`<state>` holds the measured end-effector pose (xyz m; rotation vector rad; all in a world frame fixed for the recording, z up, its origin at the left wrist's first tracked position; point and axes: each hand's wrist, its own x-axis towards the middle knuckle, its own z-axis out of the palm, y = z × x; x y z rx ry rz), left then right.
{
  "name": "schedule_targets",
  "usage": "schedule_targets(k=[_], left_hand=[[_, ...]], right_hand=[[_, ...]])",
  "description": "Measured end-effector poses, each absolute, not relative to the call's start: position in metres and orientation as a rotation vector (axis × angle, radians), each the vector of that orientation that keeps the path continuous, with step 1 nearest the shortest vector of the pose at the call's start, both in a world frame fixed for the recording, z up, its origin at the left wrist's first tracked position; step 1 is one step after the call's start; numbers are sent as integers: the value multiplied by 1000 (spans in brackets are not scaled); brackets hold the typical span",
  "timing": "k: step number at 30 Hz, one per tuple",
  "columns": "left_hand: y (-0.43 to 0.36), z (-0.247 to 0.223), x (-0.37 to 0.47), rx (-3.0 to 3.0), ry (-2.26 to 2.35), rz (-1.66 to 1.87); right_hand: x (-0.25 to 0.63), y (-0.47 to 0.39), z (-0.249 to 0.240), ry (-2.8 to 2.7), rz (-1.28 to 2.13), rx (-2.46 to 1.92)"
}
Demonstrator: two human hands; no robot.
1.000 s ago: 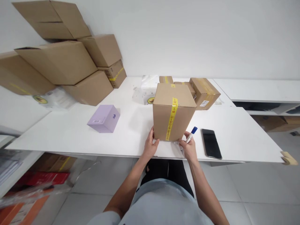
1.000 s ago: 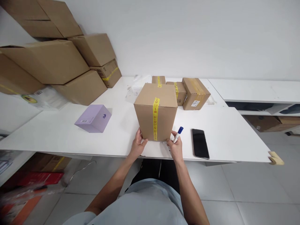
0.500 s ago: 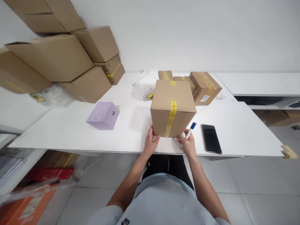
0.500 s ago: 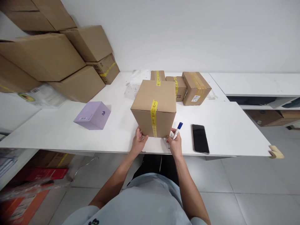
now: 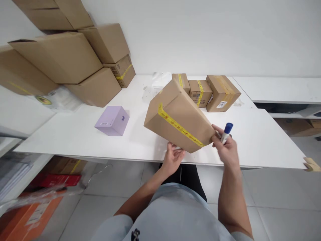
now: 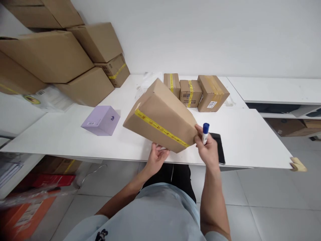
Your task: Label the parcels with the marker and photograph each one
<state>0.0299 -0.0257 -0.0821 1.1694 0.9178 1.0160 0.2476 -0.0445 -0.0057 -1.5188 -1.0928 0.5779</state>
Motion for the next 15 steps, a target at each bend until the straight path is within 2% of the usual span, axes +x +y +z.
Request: schedule_targets(k=[5,9,12,15], left_hand=[[-63,-53,31,1119,638,777],[-65,-26,22,1294,611,730],[-54,-12,2,1637,742,1031],[-32,-6,-32,1939,1082,1711]], right_hand=[[277,-22,56,-1572,300,-1606],[273,32,72,-1774,318,-1490],[266,53,61,-1798,316,-1391],[262,44,38,-1552,305,-1483]])
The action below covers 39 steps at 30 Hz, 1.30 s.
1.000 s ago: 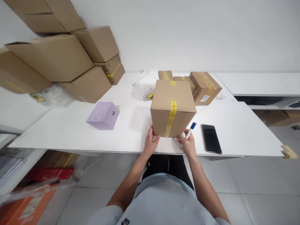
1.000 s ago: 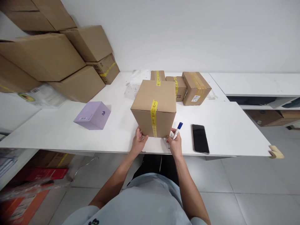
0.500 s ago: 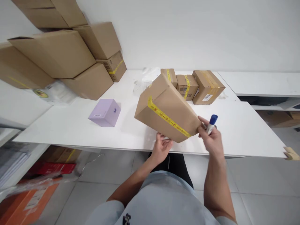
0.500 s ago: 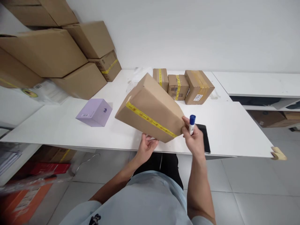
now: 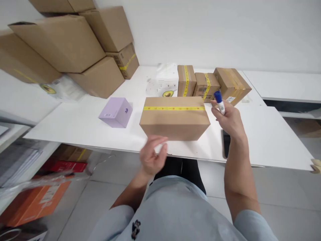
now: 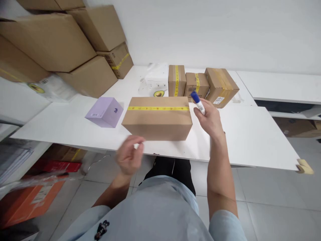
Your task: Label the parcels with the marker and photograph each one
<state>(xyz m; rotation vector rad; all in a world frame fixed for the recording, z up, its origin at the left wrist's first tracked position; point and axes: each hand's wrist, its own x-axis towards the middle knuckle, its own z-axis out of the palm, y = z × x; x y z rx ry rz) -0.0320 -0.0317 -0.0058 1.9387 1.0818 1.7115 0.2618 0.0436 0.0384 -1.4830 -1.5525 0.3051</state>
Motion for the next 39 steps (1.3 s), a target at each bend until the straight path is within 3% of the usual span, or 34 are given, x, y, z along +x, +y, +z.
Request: schedule_targets(k=[3,10,19,39], left_hand=[[2,-7,-68,1839,1441,2206],[60,-23,-86,1870,1609,1597],[51,-23,-75,2040,1728,1607],[45,-23,-70,2139,1766,1538]], right_hand=[[255,22,15,-1226,447,-1560],[217,2,-10,-1130,587,-1477],[212,2,-10,-1480,162,-1563],[217,6,-6,-1473,135,-1623]])
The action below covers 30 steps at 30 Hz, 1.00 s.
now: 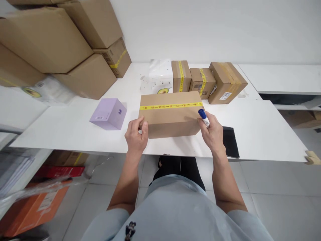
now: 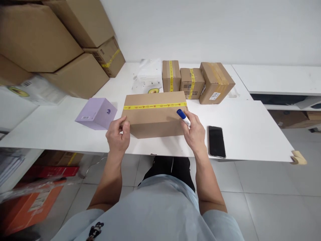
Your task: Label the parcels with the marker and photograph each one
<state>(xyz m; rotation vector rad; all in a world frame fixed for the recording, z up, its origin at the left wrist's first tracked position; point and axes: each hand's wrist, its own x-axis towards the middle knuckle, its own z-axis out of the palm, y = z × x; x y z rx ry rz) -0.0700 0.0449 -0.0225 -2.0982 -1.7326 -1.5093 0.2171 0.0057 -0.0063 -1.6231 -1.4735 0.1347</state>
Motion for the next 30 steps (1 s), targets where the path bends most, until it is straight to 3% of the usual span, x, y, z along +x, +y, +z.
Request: schedule_targets(k=[14,22,30], left_hand=[[18,-27,-49,-2179,-1624,-1548],[51,-16,-59,-1987,-1683,-1446],[9,-14,18,-2372,-1141,-1250]], right_hand=[[242,23,-17,-1225,325,-1607],[222,-5,-8,-1352,235,-1535],[193,-35,-5,-1575,388,-1320]])
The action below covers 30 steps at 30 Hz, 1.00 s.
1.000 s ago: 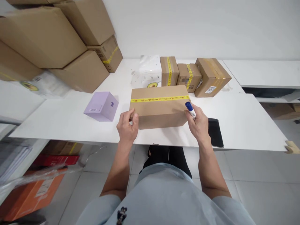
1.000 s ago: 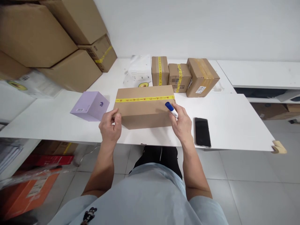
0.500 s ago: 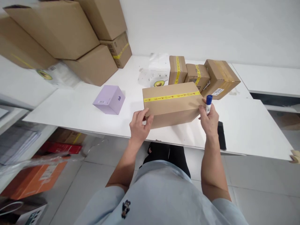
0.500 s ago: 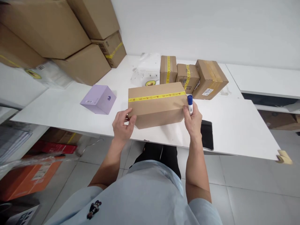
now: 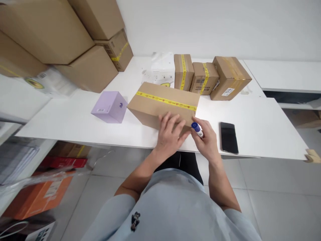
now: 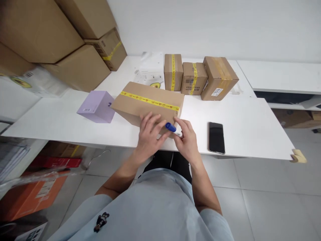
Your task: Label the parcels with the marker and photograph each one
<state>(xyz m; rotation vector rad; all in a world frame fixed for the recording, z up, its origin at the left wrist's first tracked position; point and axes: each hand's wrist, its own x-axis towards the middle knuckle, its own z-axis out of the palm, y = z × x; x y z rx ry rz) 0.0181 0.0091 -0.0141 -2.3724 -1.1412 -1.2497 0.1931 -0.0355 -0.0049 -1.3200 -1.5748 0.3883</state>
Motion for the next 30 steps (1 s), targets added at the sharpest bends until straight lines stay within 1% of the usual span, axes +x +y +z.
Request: schedule_targets(k=[4,7,10,12,17,23,26,30], left_hand=[[7,-23,36,-2291,-1068,-1318],[20,-26,36,-2234,-1034,-1368],[33,-24,31,-2261,-999,-1434],[39,-22,23,-2319,-940,-1502],[52,-19,-2,-2537,-837,-1579],[66,-17,-16,-2681,-698,-1677],[66,-18,-12,-2682,-719,-1695],[64,-28,1,-2536,-871,-1721]], right_hand=[[208,-24,-2,-1429,537,-1357],[216,-4,-5,-1395,430,-1344],[218,11,-9,-1510,251,-1256],[217,14,-11,-1598,192,-1204],[205,2,-11,-1758,194,-1164],[186,-2,-7,-1921,59,-1249],[180,-1,-7,-1949,5,-1342],[173,-4,-10,-1880,39,-1399]])
